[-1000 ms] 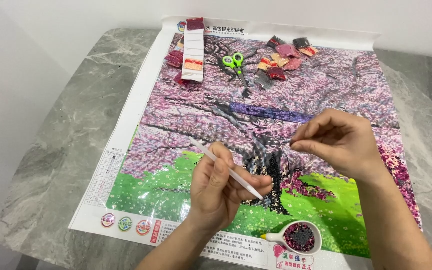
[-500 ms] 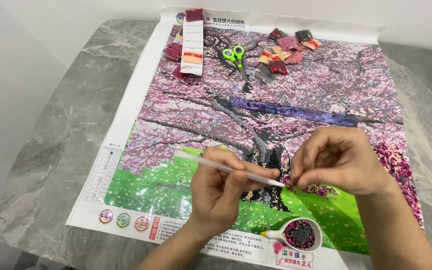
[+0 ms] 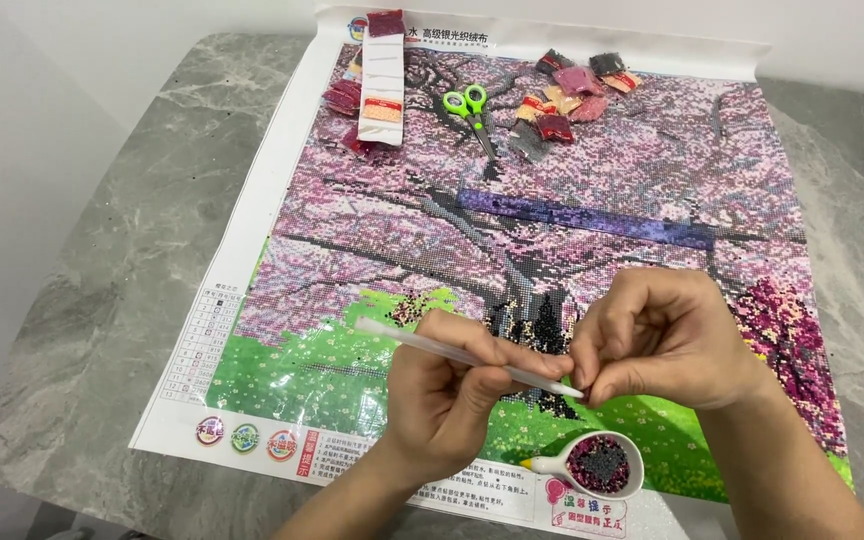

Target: A person is working on a diamond painting project, using a pen tool to pick up small resin diamonds and place them onto a sticky canvas to create a mosaic image of a tree.

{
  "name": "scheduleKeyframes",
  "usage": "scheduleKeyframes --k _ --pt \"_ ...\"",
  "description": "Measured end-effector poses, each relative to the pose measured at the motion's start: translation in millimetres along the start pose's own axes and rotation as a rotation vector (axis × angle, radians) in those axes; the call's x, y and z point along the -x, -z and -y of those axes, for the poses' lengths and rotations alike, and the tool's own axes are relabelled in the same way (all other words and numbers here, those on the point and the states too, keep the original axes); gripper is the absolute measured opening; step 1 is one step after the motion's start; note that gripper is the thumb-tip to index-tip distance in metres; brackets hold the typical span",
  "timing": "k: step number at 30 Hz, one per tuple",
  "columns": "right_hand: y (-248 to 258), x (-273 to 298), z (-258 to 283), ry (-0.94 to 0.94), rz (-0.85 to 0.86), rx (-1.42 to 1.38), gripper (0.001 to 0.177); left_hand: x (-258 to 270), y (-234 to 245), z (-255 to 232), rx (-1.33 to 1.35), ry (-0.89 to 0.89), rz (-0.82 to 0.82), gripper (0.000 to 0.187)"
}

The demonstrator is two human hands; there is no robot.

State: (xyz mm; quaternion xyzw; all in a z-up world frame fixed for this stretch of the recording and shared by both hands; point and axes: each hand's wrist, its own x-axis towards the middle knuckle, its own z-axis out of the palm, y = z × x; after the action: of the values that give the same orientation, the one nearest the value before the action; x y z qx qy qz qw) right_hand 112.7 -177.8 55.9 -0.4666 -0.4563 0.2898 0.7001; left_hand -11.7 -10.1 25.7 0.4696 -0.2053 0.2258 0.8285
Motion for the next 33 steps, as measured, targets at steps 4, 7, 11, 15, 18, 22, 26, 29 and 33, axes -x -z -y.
scheduleKeyframes --k 4,7,11,15,18,22,26,29,33 --pt "-2.6 -3.3 0.4 0.049 -0.011 0.053 0.030 -0.5 -0.1 -2.7 -0.017 0.028 -0.006 0.019" --pt "-3.6 -4.8 0.7 0.060 -0.004 0.058 0.031 -0.5 0.3 -2.4 -0.011 0.029 -0.005 0.018" --pt "-4.1 -4.0 -0.1 0.062 -0.009 0.059 0.031 -0.8 1.7 -1.8 -0.010 0.033 0.002 0.017" --pt "-3.6 -2.6 -1.0 0.035 -0.022 0.053 0.032 -0.4 3.1 -1.3 -0.019 0.038 -0.004 0.017" --pt "-3.2 -3.0 -1.7 0.042 -0.008 0.031 0.032 -1.5 3.9 -1.2 -0.024 0.033 0.008 0.017" --pt "-3.5 -3.2 -1.8 0.040 -0.015 0.026 0.031 -3.2 4.4 -3.5 -0.054 0.029 0.026 0.018" --pt "-3.8 -2.8 -2.1 0.023 -0.033 0.016 0.032 -2.6 5.2 -3.2 -0.042 0.047 0.028 0.017" --pt "-4.6 -5.3 -1.0 0.059 0.005 0.025 0.030 -2.7 5.3 -3.4 -0.047 0.053 0.027 0.017" --pt "-2.6 -4.2 -1.1 0.058 -0.021 0.038 0.030 -5.5 3.2 -6.3 -0.097 0.048 0.058 0.018"
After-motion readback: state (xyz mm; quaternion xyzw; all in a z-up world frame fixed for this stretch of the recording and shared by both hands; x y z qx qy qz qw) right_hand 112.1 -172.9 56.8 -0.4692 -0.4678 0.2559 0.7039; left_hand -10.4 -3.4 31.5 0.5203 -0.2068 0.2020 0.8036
